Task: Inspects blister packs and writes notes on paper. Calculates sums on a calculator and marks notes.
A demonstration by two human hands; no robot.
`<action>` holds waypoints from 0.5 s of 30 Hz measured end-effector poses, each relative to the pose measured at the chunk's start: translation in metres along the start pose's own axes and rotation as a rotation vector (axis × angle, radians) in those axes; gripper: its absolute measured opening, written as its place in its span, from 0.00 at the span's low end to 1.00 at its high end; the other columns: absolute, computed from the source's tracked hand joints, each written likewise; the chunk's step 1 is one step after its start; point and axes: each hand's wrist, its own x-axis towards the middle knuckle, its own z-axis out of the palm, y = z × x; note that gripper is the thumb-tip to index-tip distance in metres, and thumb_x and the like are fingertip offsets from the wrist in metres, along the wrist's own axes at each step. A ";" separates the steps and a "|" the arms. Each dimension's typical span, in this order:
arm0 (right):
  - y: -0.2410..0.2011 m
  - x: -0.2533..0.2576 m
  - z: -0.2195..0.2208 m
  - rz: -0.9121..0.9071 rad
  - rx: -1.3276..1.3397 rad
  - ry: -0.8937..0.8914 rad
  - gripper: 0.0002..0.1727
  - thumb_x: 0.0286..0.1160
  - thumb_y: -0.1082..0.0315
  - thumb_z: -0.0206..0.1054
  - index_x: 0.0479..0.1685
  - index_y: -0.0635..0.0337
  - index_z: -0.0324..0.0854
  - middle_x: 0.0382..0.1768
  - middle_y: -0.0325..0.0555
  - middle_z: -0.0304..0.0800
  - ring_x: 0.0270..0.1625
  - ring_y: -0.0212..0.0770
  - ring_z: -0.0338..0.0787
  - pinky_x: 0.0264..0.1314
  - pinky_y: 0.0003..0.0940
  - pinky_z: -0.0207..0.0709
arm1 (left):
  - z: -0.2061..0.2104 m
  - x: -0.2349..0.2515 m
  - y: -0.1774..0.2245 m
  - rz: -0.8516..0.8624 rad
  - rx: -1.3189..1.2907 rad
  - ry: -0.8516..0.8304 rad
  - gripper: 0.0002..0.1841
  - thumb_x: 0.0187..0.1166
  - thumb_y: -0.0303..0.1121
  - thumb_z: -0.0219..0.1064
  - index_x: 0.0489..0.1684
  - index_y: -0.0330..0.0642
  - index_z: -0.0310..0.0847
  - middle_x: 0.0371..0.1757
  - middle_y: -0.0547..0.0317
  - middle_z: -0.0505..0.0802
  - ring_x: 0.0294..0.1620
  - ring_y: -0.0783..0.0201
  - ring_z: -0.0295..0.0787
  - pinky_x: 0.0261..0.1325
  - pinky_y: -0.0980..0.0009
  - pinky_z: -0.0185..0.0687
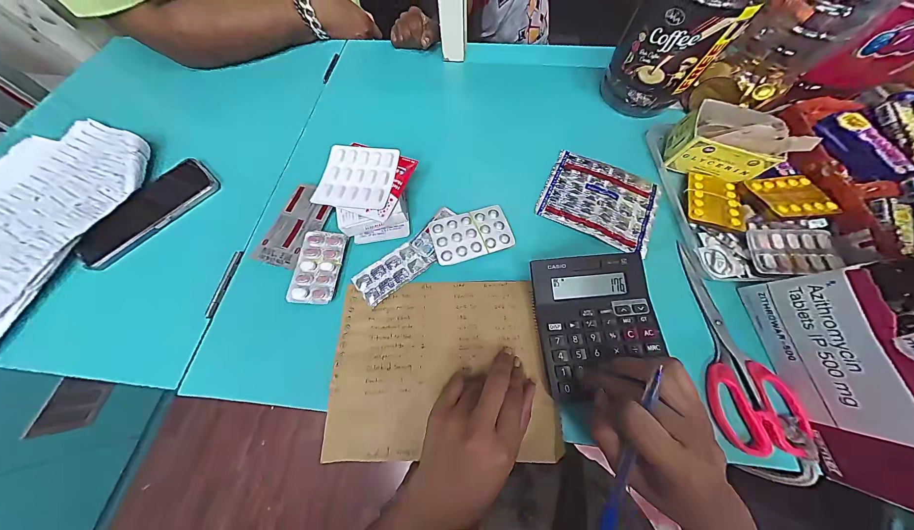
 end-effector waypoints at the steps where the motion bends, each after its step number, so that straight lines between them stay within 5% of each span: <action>1: 0.001 0.004 0.001 0.000 0.003 -0.013 0.10 0.88 0.59 0.54 0.36 0.47 0.72 0.39 0.37 0.92 0.52 0.37 0.85 0.58 0.33 0.66 | 0.000 0.000 0.000 -0.001 -0.002 -0.003 0.15 0.86 0.40 0.61 0.44 0.44 0.94 0.53 0.56 0.97 0.37 0.64 0.93 0.39 0.73 0.82; 15: 0.000 -0.008 -0.003 0.126 0.020 0.156 0.09 0.84 0.64 0.58 0.32 0.50 0.71 0.37 0.36 0.93 0.51 0.33 0.88 0.60 0.27 0.73 | -0.003 0.003 0.001 -0.009 0.018 -0.027 0.16 0.87 0.41 0.60 0.47 0.44 0.94 0.56 0.55 0.97 0.38 0.63 0.93 0.40 0.72 0.83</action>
